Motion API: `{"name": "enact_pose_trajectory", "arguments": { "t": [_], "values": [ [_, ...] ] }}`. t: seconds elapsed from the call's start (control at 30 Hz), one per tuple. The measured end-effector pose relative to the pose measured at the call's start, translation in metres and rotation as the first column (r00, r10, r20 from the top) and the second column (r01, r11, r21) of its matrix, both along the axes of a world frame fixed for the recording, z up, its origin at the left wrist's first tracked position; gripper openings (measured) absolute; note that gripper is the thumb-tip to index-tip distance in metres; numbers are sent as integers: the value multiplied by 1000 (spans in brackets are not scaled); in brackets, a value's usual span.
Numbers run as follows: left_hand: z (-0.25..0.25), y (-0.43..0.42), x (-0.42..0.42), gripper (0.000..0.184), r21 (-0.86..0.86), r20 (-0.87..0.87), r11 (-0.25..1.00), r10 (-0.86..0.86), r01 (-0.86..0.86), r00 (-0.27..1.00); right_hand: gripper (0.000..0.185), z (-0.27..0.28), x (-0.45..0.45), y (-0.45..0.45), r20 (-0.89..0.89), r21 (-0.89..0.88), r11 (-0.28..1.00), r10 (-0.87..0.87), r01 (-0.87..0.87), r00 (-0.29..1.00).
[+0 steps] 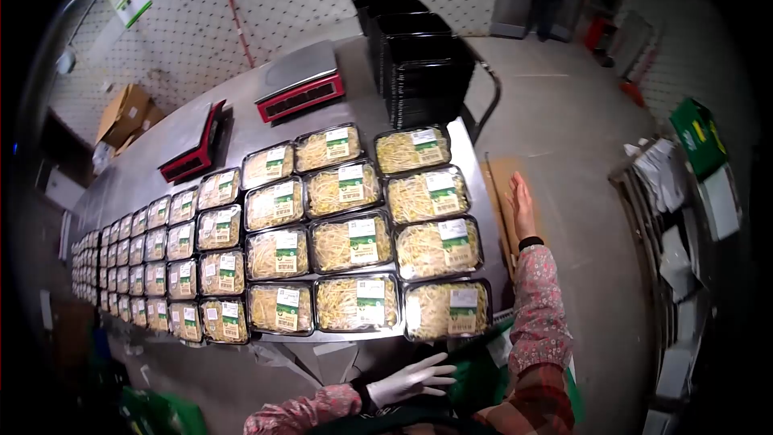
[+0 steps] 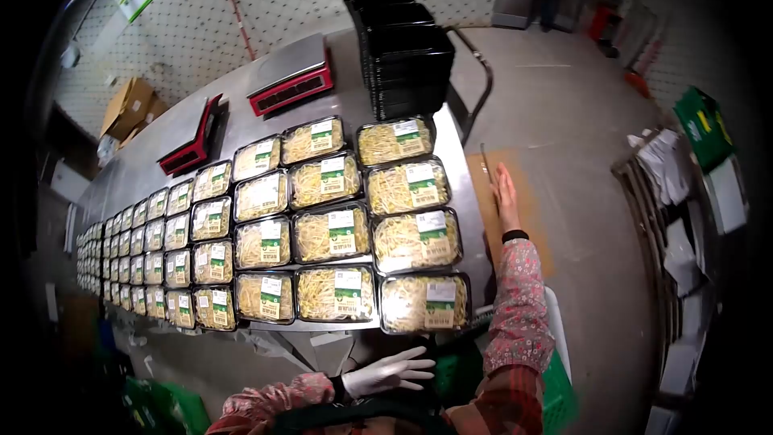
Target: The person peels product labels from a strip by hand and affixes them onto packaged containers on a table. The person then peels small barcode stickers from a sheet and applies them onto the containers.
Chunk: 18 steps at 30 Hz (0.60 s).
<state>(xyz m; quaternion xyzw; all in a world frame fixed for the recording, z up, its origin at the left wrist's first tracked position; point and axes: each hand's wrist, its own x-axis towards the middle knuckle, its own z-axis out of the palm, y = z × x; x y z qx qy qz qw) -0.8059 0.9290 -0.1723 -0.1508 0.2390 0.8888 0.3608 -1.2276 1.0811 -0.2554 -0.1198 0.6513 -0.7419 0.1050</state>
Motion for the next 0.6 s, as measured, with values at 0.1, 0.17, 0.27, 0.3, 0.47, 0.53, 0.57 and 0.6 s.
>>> {"name": "enact_pose_trajectory", "arguments": {
  "t": [0.1, 0.17, 0.27, 0.3, 0.47, 0.53, 0.57, 0.6],
  "values": [
    [-34, 21, -33, 66, 131, 127, 970, 188, -204, 974, 62, -15, -44, -68, 34, -140, 983, 127, -121, 991],
    [-31, 24, -50, 62, 116, 215, 903, 384, -413, 898, 61, -19, -58, -105, 46, -225, 943, 261, -245, 964],
    [-27, 20, -57, 62, 104, 308, 873, 428, -477, 850, 58, -5, -50, -144, 17, -230, 896, 395, -381, 919],
    [-32, 21, -57, 61, 80, 329, 849, 473, -523, 818, 57, -2, -47, -149, -59, -136, 910, 388, -392, 920],
    [-25, 17, -56, 55, 33, 389, 809, 531, -587, 753, 54, 36, -20, -166, 160, -395, 822, 500, -409, 851],
    [-21, 14, -54, 54, 17, 387, 792, 558, -611, 734, 53, 17, -31, -162, 67, -256, 873, 444, -414, 894],
    [-21, 12, -53, 53, 8, 383, 805, 546, -593, 745, 52, 7, -37, -164, 4, -115, 910, 401, -398, 916],
    [-22, 8, -49, 53, -12, 378, 807, 550, -590, 745, 53, -1, -43, -164, -45, -39, 923, 380, -382, 924]
  ]
}}
